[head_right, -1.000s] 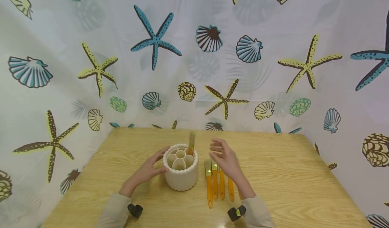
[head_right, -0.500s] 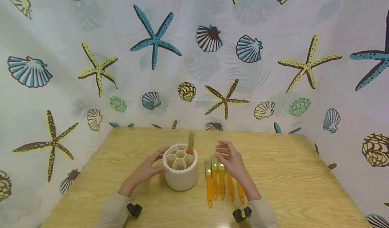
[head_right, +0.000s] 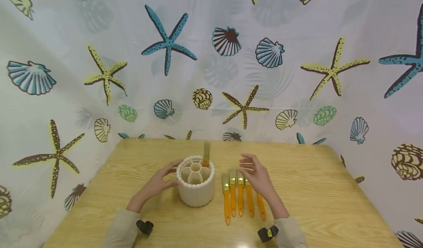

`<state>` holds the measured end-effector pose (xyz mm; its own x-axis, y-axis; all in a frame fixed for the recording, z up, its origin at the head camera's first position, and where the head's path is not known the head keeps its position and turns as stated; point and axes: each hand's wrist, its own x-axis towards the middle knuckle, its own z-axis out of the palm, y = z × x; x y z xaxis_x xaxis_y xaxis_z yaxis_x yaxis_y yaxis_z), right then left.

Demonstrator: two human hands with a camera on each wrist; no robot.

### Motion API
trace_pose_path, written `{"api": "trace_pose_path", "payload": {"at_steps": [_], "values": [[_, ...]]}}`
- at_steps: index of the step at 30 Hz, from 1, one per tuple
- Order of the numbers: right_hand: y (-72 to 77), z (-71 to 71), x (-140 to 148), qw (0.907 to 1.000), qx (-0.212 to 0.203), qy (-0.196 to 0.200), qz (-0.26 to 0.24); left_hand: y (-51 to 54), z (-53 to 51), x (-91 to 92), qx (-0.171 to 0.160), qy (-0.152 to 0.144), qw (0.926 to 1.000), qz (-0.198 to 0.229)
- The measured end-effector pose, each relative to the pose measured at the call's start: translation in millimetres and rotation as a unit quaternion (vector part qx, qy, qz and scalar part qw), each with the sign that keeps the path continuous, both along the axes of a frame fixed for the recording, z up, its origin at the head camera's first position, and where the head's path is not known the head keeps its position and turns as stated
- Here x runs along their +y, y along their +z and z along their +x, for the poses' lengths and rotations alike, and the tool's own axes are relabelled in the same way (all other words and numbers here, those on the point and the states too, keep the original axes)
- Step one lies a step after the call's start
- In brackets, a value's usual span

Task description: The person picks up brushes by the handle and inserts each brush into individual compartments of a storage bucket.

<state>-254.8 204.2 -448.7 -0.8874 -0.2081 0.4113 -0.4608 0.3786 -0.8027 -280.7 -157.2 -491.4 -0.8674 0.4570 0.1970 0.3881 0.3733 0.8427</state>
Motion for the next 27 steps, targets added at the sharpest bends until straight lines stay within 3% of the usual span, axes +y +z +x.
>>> {"api": "trace_pose_path", "payload": {"at_steps": [5,22,27], "values": [[-14.9,-8.5,11.7,0.9997,0.006,-0.017,0.016,0.7,-1.8,-0.1,0.007,-0.007,0.9999,0.008],[-16.3,-11.2,34.3,0.9984,0.021,-0.032,0.043,0.1,-1.9,-2.7,-0.006,-0.013,0.9997,0.02],[-14.3,-10.1,37.1,0.9982,0.006,-0.027,0.054,0.4,-1.5,-2.9,-0.004,-0.009,0.9998,0.019]]}}
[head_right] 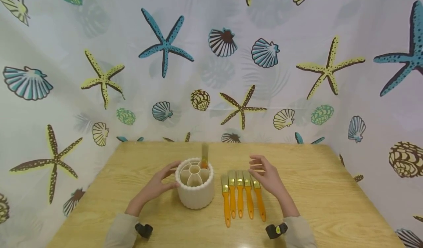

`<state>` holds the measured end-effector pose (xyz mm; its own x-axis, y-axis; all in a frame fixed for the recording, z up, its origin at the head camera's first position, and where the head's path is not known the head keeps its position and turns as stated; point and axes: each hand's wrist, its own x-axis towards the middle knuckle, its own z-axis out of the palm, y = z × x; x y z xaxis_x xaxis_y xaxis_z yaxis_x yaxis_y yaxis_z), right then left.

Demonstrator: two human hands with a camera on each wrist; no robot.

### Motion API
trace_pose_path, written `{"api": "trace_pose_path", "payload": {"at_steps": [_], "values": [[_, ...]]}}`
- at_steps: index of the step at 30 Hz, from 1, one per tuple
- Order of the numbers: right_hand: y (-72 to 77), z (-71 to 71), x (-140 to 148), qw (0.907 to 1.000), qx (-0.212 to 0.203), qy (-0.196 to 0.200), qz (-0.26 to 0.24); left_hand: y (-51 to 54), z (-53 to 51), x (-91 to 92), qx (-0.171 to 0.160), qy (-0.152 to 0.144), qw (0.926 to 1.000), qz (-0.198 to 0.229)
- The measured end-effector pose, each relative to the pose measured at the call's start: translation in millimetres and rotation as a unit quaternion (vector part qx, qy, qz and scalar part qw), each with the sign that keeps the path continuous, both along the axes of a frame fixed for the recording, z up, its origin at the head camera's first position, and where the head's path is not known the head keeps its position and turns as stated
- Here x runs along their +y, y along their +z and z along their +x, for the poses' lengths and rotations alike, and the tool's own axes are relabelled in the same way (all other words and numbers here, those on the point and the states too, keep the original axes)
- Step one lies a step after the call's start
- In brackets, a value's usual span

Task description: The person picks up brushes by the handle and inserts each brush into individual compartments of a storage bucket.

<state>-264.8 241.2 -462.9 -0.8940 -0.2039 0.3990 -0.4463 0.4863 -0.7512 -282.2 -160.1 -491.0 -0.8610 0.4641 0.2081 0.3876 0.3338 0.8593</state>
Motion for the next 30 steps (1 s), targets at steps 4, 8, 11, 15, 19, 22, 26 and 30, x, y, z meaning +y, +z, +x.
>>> {"api": "trace_pose_path", "payload": {"at_steps": [4,8,11,15,19,22,26,30], "values": [[11.0,4.5,0.0,0.9997,-0.022,0.005,0.012,0.6,-1.2,1.4,0.0,0.007,1.0,-0.003],[23.6,12.3,-1.5,0.9989,-0.039,0.006,0.028,-1.0,-2.0,3.4,0.005,0.007,0.9999,-0.012],[21.1,11.2,2.6,0.9983,-0.043,0.005,0.038,-2.4,-1.7,5.0,0.001,0.009,0.9999,-0.012],[7.7,2.5,12.7,0.9973,-0.056,0.001,0.048,-3.0,-1.1,7.0,-0.005,0.014,0.9998,-0.014],[0.0,-3.3,20.6,0.9959,-0.073,0.001,0.053,-2.4,-0.4,9.8,-0.007,0.016,0.9997,-0.019],[-1.3,-5.4,24.0,0.9948,-0.082,0.0,0.06,-1.6,0.5,11.9,-0.005,0.013,0.9998,-0.015],[0.0,-7.4,27.6,0.9936,-0.085,0.001,0.076,-1.4,0.8,13.9,-0.002,0.008,0.9999,-0.013],[2.5,-8.2,30.5,0.9926,-0.087,0.008,0.084,6.9,4.7,16.4,-0.006,0.003,0.9997,-0.022]]}}
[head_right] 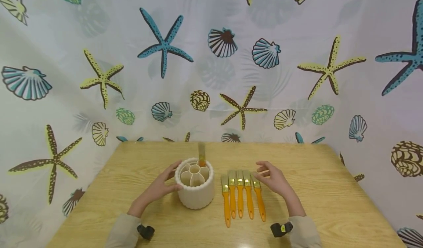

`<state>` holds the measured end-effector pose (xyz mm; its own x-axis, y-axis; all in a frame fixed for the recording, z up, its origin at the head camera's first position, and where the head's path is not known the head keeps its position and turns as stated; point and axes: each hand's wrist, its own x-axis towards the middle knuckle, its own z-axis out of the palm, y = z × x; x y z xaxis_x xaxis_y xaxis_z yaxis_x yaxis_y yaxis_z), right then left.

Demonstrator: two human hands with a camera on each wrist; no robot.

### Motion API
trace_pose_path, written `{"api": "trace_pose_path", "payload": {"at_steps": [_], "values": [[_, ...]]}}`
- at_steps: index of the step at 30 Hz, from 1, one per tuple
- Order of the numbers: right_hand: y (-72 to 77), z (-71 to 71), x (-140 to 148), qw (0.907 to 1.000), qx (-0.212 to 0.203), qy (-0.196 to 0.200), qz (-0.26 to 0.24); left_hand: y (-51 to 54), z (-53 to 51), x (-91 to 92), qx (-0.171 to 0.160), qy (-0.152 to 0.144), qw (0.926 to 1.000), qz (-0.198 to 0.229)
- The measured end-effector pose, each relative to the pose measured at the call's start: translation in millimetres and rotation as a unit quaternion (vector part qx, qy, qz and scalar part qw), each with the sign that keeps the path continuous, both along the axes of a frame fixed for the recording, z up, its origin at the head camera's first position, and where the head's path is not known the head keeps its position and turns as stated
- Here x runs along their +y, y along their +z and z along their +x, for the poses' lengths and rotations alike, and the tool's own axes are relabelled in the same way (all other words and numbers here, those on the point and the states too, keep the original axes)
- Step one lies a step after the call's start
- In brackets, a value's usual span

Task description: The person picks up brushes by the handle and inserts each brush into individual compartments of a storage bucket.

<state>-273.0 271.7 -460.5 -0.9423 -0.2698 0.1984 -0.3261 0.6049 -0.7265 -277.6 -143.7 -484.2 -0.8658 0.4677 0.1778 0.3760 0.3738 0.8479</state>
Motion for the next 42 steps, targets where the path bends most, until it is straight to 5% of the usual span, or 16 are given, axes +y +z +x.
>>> {"api": "trace_pose_path", "payload": {"at_steps": [4,10,30,39,42], "values": [[-0.3,0.4,2.0,0.9998,-0.016,-0.001,0.01,10.3,4.7,1.6,-0.003,-0.008,0.9999,-0.011],[-3.8,-0.5,4.9,0.9979,-0.063,-0.001,0.008,-9.1,-4.9,0.6,0.017,0.0,0.9999,0.0],[-17.6,3.4,5.7,0.988,-0.153,-0.001,0.018,-8.6,-0.6,7.4,-0.002,0.014,0.9998,-0.016],[-21.2,3.2,5.6,0.9858,-0.153,-0.012,0.069,22.7,17.1,9.9,-0.025,-0.006,0.9994,-0.025],[-21.5,4.2,4.2,0.9856,-0.154,-0.017,0.068,24.7,18.1,10.1,-0.03,-0.008,0.9993,-0.019]]}}
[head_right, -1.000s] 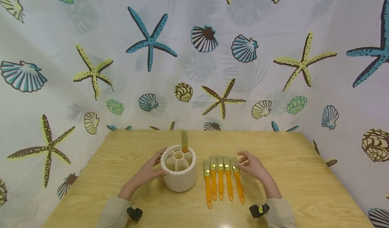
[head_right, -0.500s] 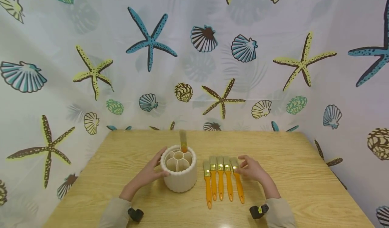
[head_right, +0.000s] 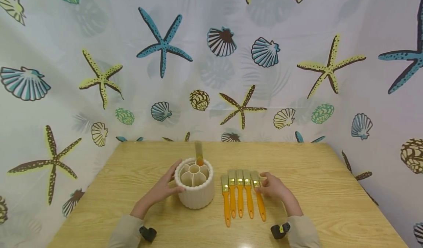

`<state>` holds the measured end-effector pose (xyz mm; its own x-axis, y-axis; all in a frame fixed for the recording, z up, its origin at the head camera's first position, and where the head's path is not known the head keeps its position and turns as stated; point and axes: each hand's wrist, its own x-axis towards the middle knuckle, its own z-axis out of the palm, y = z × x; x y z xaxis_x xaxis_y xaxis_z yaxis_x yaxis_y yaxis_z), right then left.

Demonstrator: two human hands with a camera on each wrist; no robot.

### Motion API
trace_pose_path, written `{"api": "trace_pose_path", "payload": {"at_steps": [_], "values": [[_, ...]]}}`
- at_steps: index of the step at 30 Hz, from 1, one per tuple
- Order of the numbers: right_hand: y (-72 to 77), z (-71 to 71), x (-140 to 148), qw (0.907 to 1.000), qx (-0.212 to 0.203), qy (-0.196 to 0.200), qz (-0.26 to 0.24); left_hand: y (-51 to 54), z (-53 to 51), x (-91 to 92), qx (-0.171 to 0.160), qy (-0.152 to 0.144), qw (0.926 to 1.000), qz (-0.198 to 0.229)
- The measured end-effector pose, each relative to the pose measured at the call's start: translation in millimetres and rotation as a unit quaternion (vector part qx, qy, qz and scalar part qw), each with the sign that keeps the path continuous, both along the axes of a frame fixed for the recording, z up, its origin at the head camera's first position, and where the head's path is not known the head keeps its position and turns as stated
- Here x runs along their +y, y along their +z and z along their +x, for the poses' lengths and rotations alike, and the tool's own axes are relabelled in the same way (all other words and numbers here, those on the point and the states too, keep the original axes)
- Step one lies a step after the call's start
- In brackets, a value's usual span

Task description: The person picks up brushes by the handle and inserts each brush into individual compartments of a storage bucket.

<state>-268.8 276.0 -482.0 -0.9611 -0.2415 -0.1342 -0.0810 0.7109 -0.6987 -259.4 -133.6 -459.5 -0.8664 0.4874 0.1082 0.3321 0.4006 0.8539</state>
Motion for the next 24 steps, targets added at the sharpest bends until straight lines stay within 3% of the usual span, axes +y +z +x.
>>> {"api": "trace_pose_path", "payload": {"at_steps": [10,24], "values": [[-3.8,-1.1,-6.9,0.9995,0.031,-0.004,0.009,-0.3,-1.7,-3.5,0.006,-0.009,0.9999,0.004],[-4.7,-0.5,-11.0,0.9986,0.033,-0.031,0.028,3.6,-0.9,-6.8,0.009,-0.001,0.9999,-0.009]]}}
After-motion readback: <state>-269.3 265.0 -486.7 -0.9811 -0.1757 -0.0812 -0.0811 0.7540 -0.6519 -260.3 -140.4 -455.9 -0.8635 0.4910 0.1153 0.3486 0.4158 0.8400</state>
